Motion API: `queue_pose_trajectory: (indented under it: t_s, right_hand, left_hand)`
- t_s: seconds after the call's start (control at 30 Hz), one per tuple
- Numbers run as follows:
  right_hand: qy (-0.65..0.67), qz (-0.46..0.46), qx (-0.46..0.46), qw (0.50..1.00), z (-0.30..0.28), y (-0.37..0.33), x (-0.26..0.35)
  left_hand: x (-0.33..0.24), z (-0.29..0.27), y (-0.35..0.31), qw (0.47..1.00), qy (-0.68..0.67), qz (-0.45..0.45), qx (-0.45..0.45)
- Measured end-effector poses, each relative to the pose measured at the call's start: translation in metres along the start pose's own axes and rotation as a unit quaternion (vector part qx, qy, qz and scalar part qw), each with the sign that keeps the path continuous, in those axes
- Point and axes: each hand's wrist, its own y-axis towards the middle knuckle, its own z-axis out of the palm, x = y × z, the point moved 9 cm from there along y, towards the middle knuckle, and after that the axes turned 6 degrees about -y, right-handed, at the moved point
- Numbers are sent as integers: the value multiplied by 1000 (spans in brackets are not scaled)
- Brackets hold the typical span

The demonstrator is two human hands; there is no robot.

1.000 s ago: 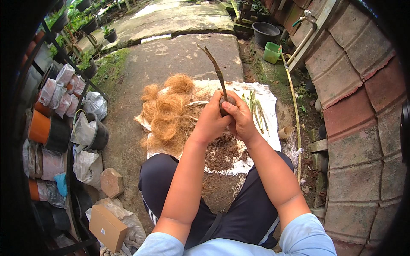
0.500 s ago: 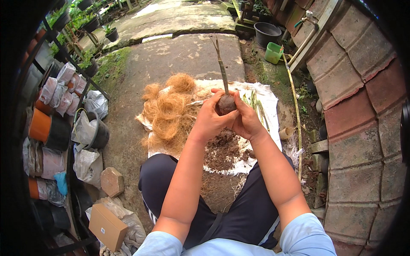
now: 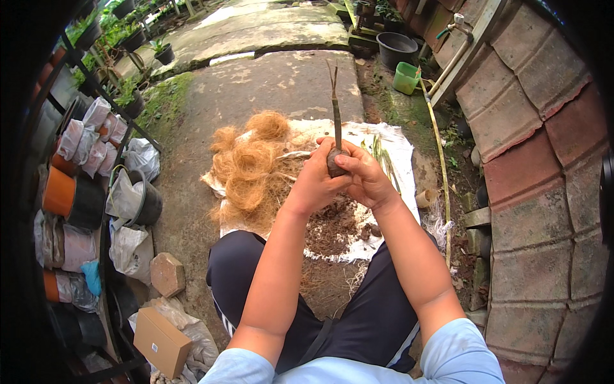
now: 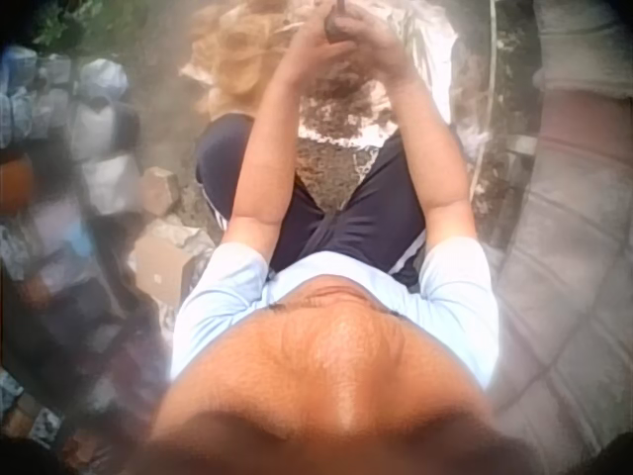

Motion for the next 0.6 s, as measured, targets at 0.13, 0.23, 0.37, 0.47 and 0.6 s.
queue_pose_trajectory:
  t_s: [0.13,0.23,0.37,0.47,0.6]
  right_hand:
    - [-27,-34,-28,999,0,-1,2]
    - [-39,-41,-14,998,4,3,0]
    - [-14,-3,-38,999,3,1,-2]
    - [-18,-3,-51,999,7,3,-4]
    - [-52,15,-64,996,8,4,-10]
  left_hand:
    - [-13,3,-3,998,67,9,-6]
    - [-14,-3,-2,997,32,49,-46]
    - [-3,-11,1,997,10,6,-72]
    - [4,-21,0,992,-67,35,-103]
    - [8,-27,-3,987,-6,58,-149]
